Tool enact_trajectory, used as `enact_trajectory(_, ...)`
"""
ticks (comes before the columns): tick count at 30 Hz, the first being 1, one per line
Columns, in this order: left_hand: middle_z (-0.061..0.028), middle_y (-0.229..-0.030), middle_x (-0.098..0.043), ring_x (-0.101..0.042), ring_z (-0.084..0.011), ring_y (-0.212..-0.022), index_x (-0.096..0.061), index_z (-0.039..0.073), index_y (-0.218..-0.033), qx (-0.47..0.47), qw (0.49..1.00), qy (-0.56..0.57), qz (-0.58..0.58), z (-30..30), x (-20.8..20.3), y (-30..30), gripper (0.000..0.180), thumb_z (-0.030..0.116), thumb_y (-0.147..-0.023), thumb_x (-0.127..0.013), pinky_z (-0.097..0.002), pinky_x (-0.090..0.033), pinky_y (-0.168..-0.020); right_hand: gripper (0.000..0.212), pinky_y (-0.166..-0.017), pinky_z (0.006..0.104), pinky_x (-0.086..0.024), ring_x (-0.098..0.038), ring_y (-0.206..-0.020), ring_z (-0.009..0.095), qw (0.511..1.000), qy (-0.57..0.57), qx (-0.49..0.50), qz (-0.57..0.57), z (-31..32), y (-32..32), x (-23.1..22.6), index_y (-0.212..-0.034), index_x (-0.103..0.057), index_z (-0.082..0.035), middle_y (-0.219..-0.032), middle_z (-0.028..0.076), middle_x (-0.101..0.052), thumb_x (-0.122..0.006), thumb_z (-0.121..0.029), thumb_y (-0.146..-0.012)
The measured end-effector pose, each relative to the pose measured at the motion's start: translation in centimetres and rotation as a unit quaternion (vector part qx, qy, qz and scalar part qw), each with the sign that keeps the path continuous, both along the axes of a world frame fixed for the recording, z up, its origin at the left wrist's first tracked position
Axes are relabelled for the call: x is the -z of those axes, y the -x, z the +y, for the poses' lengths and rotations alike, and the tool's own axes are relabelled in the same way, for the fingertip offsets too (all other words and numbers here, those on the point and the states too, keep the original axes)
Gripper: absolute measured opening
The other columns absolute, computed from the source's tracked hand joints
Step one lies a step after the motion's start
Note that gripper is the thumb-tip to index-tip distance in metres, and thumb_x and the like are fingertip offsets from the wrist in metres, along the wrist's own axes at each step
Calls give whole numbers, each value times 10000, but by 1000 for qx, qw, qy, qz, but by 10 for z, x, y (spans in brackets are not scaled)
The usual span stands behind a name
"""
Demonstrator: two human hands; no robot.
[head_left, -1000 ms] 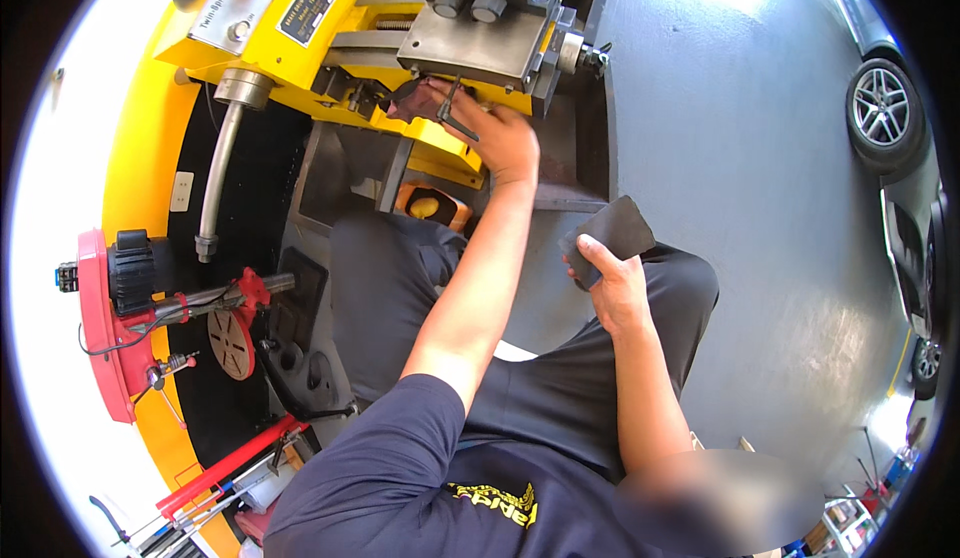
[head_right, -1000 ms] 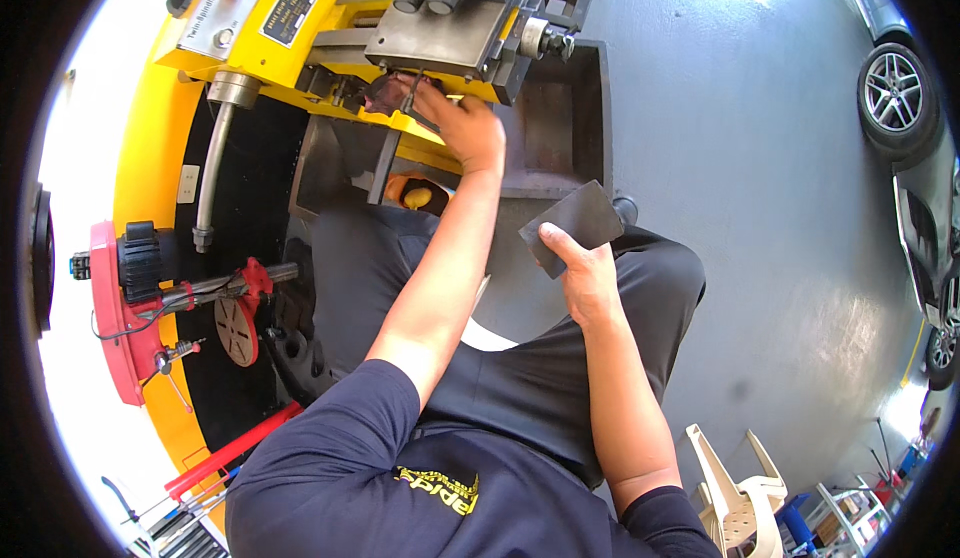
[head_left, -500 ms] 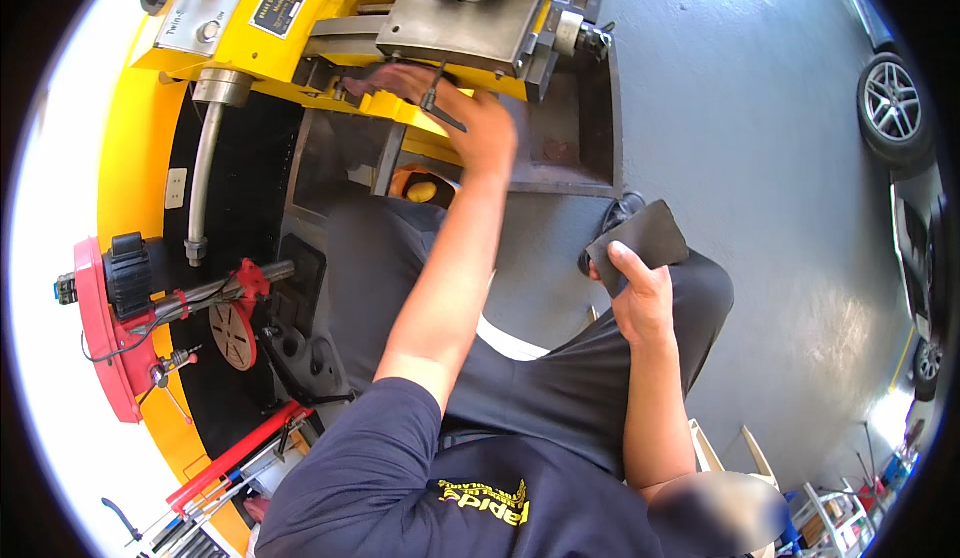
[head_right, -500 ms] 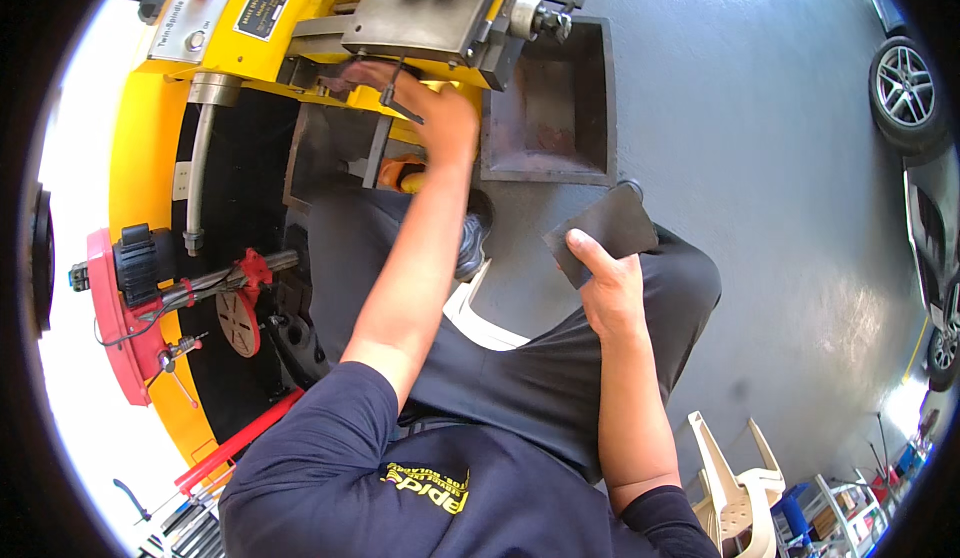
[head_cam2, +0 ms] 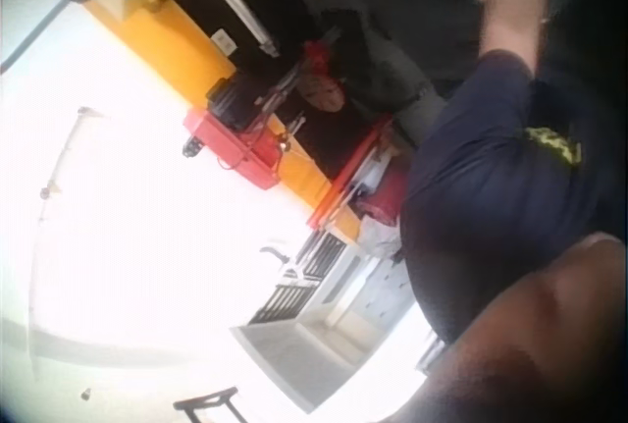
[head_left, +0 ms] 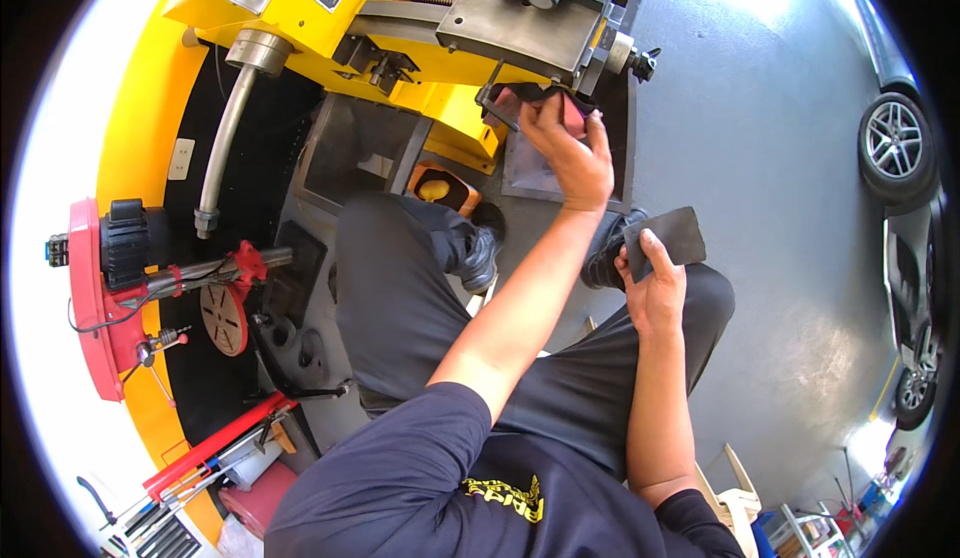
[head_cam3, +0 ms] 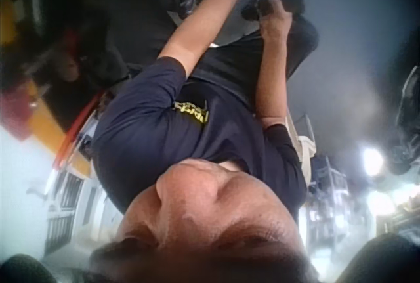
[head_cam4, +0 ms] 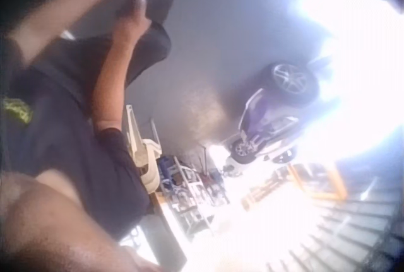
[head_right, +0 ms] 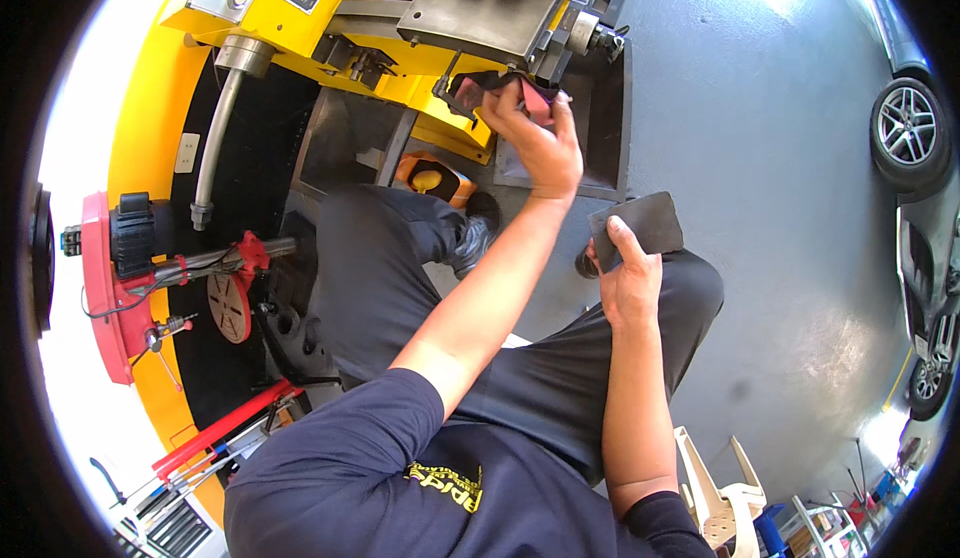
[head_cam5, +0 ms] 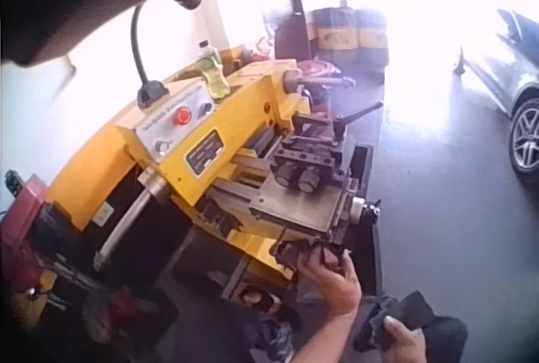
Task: The person cleans brake components using a yellow brake lathe. They remove a brake pad, wipe the machine's clamping area with a cloth, apply a liquid from a green bottle to the pad, and then scrub the pad against the lathe's grinding surface. The person also wipes the machine and handles a brake caliper.
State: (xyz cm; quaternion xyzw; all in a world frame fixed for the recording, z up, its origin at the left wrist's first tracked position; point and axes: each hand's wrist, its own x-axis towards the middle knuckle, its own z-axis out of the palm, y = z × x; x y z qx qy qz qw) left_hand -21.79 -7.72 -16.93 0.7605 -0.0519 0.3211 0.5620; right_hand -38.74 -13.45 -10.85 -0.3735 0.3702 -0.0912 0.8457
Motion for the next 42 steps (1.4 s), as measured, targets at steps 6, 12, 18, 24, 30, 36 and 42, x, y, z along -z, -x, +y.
enact_trajectory(6, -131, -1062, -581, -594, -351, -952, -649, 68, -944, 219, 974, -41, 33, 30, -1, 15, 260, -78, -729, -663, -429, -479, -821, 141, -753, 372, -532, -658, -809, 181, 999, -10, 41, 17, -9, 9, 11, -1029, -659, -108, -920, 26, -685, -761, -151, -941)
enact_trajectory(12, -101, -1024, -687, -683, -248, -965, -684, 52, -1073, 428, 849, 33, 307, 113, -2, 58, 250, 15, -826, -678, -361, -537, -877, 155, -802, 392, -524, -653, -839, 182, 997, -50, 45, -31, -24, 18, 21, -1043, -666, -134, -960, 11, -689, -777, -163, -937)
enact_trajectory(18, -69, -1003, -731, -722, -210, -901, -689, 54, -1118, 292, 761, 353, 459, 210, -76, 56, 212, 151, -931, -663, -367, -588, -865, 128, -754, 374, -537, -646, -821, 189, 995, -62, 66, -28, -17, 15, 3, -1034, -676, -104, -949, 24, -681, -763, -145, -949)
enact_trajectory(24, -76, -1150, -720, -710, -217, -1051, -674, 61, -1216, 220, 899, 304, 226, 248, -194, -2, 278, 252, -1015, -653, -401, -568, -945, 127, -783, 379, -533, -673, -869, 160, 996, -49, 15, -78, -14, 13, -5, -1035, -688, -130, -947, 5, -709, -771, -156, -944)
enact_trajectory(30, -68, -1331, -671, -656, -274, -1213, -608, 90, -1365, 244, 868, 386, 195, 230, -215, -28, 396, 338, -1057, -631, -451, -522, -1051, 141, -734, 350, -546, -687, -874, 146, 992, -51, 26, -108, -11, 14, -7, -1058, -693, -130, -975, 14, -728, -780, -147, -948)
enact_trajectory(36, -104, -1370, -655, -651, -301, -1242, -591, 70, -1393, 234, 860, 387, 236, 248, -188, -23, 406, 329, -1081, -582, -476, -524, -1075, 161, -749, 346, -540, -699, -907, 152, 991, -44, 4, -125, -11, 18, -8, -1090, -698, -86, -1009, 22, -739, -778, -146, -963)
enact_trajectory(42, -126, -1331, -676, -681, -319, -1197, -595, 51, -1391, 179, 891, 355, 219, 243, -184, -45, 416, 337, -1092, -544, -494, -533, -1068, 171, -764, 345, -534, -701, -929, 158, 992, -52, -11, -114, -5, 14, -12, -1102, -694, -83, -1023, 27, -739, -776, -140, -963)
